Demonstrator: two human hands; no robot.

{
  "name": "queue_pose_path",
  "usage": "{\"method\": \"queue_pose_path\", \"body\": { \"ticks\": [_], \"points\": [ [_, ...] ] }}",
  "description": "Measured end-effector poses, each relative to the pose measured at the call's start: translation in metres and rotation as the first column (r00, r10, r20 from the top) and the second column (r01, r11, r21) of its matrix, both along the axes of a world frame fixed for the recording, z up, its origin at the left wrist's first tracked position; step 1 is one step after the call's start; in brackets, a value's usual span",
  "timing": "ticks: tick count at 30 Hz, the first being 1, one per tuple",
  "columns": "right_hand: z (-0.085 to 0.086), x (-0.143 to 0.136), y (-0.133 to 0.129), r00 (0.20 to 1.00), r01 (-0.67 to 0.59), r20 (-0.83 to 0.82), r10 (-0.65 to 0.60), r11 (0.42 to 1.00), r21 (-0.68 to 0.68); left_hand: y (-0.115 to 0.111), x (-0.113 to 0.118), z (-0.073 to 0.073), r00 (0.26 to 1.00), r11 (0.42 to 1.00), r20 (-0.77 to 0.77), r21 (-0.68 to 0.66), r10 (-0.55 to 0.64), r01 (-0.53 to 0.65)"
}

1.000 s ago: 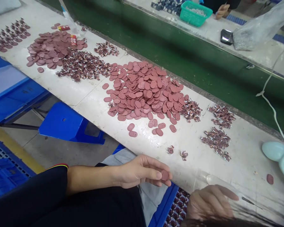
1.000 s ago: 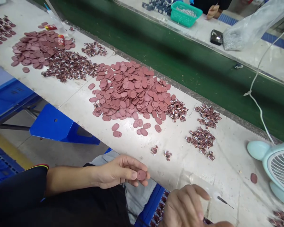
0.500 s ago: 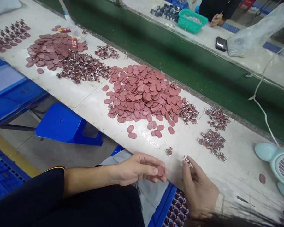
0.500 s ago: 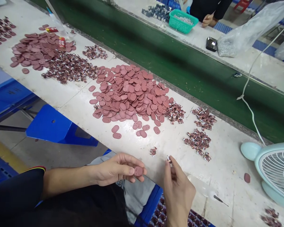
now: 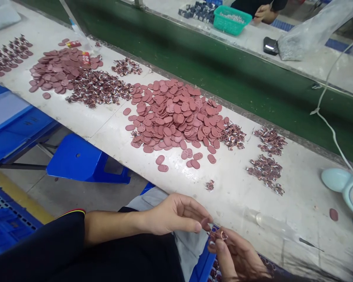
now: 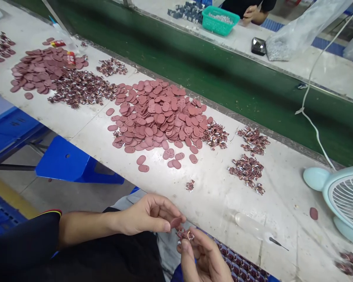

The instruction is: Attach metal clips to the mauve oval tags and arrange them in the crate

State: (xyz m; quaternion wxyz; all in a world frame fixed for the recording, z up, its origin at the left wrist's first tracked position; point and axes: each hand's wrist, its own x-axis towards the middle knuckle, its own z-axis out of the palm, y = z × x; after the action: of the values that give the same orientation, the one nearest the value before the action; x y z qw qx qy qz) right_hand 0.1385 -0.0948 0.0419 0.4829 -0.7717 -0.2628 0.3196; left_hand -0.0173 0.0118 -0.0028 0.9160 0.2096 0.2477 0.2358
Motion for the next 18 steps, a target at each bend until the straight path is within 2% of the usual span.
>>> {"method": "queue_pose_path", "body": {
  "ticks": [2, 5, 8, 15, 18],
  "points": [
    [0.000, -0.002, 0.002, 0.999, 0.039, 0.002, -0.039, 0.999, 0.016, -0.003, 0.000, -0.002, 1.000, 1.000, -0.008, 0.007, 0.005, -0.005],
    [-0.003, -0.003, 0.004, 1.000, 0.004, 0.029, -0.006, 0.997, 0.074, -0.005, 0.000, -0.002, 1.000, 1.000, -0.006, 0.024, 0.004, -0.004],
    [-0.004, -0.002, 0.004, 0.999, -0.039, 0.011, 0.039, 0.998, 0.052, -0.005, 0.001, -0.001, 1.000, 0.999, -0.003, 0.034, -0.005, 0.005],
    [0.011, -0.004, 0.011, 0.997, -0.022, -0.079, 0.021, 1.000, -0.011, -0.002, 0.002, 0.003, 1.000, 0.996, -0.006, 0.093, -0.001, 0.001],
    [0.010, -0.002, 0.010, 0.996, -0.049, -0.082, 0.047, 0.999, -0.023, -0.003, 0.002, 0.004, 0.999, 0.995, -0.037, 0.101, -0.001, 0.004]
  ]
}}
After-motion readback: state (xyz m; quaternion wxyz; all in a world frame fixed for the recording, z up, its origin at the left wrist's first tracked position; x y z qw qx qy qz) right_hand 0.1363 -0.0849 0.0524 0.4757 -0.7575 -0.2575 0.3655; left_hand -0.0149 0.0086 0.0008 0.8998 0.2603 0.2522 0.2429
